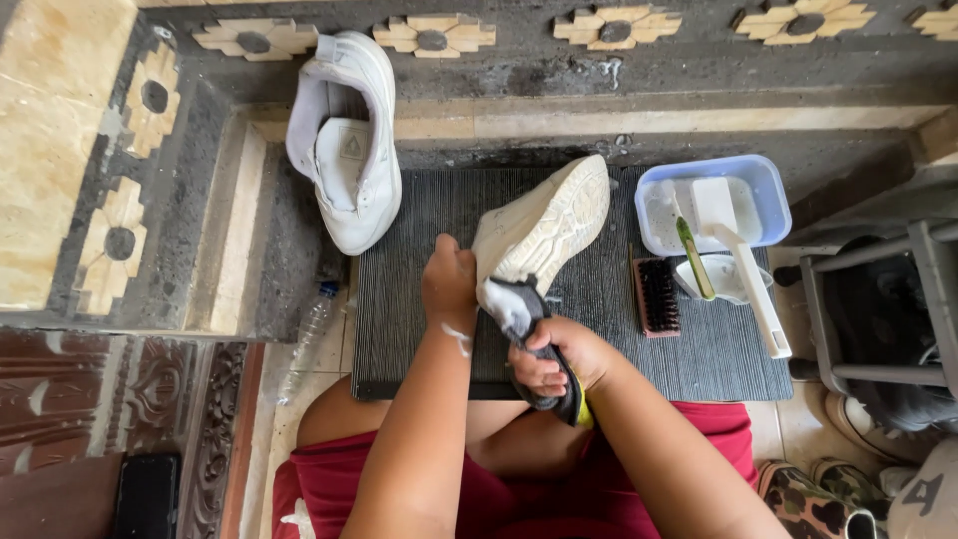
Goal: The person scrubs a white sneaker with a brush and soapy water, then wipes it with a cloth. They rotate the shoe to clean the sole and sides, then place it on a mat.
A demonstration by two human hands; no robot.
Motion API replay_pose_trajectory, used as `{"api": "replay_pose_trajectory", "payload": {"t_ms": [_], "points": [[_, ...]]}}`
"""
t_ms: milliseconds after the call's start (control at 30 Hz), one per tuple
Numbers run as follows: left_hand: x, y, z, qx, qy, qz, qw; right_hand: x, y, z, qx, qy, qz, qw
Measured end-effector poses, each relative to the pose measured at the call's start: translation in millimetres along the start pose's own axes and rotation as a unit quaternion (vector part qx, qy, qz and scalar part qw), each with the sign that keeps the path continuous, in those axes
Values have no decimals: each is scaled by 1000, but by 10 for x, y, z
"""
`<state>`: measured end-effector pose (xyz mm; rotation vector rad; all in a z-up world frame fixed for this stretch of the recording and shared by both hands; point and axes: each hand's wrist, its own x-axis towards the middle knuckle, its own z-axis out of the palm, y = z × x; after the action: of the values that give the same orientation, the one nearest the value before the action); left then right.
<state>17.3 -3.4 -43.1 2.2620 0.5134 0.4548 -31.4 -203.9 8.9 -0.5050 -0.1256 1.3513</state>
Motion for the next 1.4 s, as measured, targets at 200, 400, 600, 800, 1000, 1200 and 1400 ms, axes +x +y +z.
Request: {"api": "replay_pose_trajectory", "payload": {"t_ms": [200,400,600,800,1000,1200,1400], "points": [[33,337,-297,-42,-89,-84,992,255,-95,815,-493,261,-143,818],[15,319,-239,-49,-71,-83,993,243,271,459,-463,383,-173,781],[14,118,-110,-26,16,20,999,-601,-622,556,-489,614,-221,578],[0,264,-135,-20,-10,-56,998,-851,-778,-120,-827,514,5,229],[-361,373,153,-128,12,-104,986,-812,-693,115,-815,530,75,223],[-721,463,574,-155,90,-68,981,-698,-876,-244,-659,656,53,364],[-785,459,690,-140,88,-30,986,-599,-811,-498,-695,640,124,303]]}}
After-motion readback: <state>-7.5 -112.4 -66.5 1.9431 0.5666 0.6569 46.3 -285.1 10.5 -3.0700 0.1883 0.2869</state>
